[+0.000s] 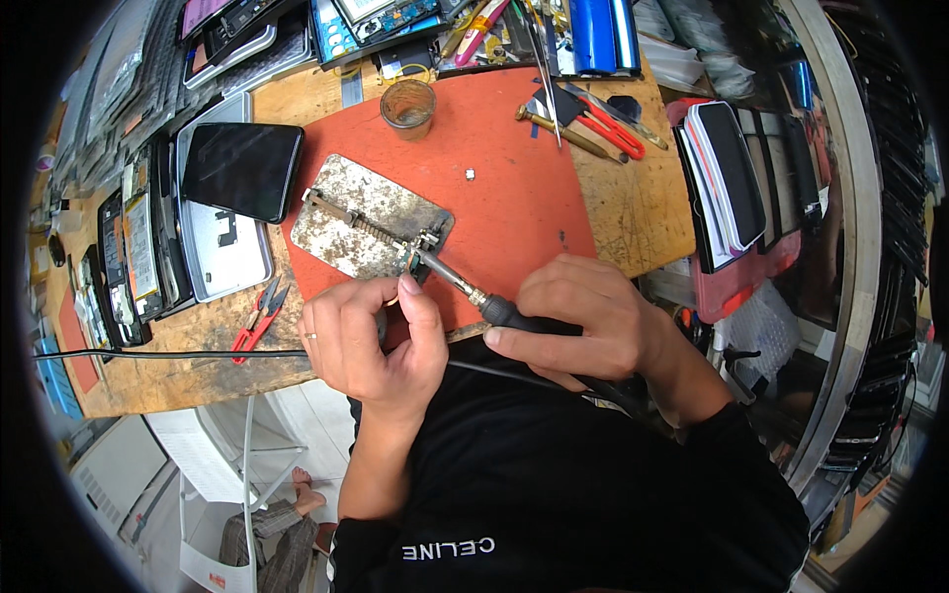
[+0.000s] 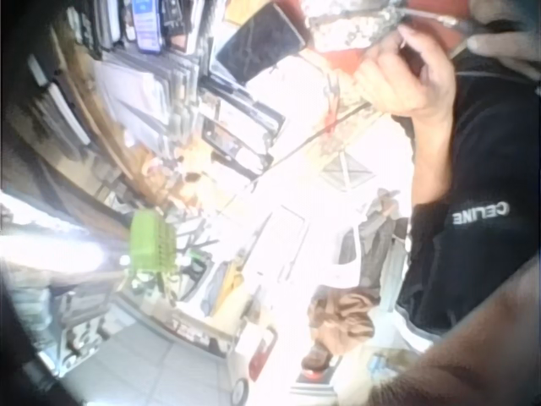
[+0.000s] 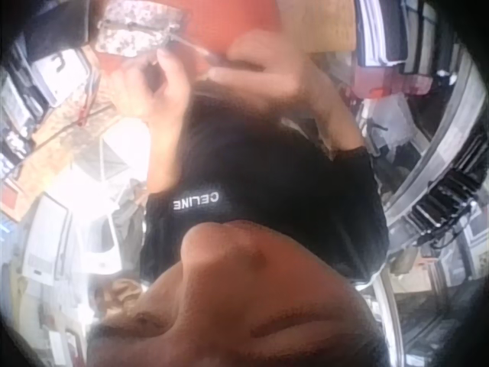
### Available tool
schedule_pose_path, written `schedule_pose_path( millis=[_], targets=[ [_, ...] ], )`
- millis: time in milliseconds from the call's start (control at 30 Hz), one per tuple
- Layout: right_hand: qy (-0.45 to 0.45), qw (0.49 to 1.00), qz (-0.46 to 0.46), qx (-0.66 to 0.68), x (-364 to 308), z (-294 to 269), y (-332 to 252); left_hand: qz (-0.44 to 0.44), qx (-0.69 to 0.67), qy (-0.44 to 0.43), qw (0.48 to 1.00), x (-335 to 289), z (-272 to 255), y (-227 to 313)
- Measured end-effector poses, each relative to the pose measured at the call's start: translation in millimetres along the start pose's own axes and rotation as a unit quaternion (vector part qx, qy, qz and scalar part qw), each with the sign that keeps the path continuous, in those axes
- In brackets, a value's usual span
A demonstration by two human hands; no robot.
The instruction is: The person uses a hot air gun and a metal pick to heat and remove a small component from a circuit board. They then use a soldering iron to reflow solder on the board while handling the tools and board with both hands.
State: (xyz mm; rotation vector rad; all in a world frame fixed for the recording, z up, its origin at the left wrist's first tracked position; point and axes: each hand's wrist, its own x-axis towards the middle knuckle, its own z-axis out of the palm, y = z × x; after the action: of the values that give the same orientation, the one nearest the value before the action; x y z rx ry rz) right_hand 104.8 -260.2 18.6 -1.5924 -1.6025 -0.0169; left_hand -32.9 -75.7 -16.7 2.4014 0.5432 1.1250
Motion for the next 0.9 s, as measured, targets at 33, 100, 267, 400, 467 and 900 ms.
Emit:
schedule_pose_path(
  millis=[33, 100, 267, 400, 467, 900],
  targets=[
    [-0.005, 1.0, 0.003, 0.001, 0.3, -1.3, -1.2, -0.002, -0.001, 0.001, 1.0, -0.1, 0.2, -0.1],
    [-0.012, 1.0, 0.011, 0.002, 0.4, -5.5, -4.2, -0.004, 0.0, 0.001, 1.0, -0.1, 0.5, 0.0],
    [-0.01, 1.0, 0.008, 0.003, 1.5, -3.5, -2.9, -0.008, -0.001, -0.001, 1.0, -0.2, 1.2, 1.2],
    [-0.015, 1.0, 0.008, 0.005, 1.6, -4.3, -3.6, -0.005, 0.008, -0.003, 1.0, 0.2, -0.5, 0.7],
    [-0.015, 1.0, 0.008, 0.009, 1.5, -6.5, -5.4, -0.004, 0.001, -0.001, 1.0, 0.8, 0.2, 0.0],
    [0.01, 1.0, 0.018, 0.02, 0.3, -6.8, -6.8, -0.084, 0.019, 0.05, 0.995, 0.6, -33.7, -19.4]
  ],
)
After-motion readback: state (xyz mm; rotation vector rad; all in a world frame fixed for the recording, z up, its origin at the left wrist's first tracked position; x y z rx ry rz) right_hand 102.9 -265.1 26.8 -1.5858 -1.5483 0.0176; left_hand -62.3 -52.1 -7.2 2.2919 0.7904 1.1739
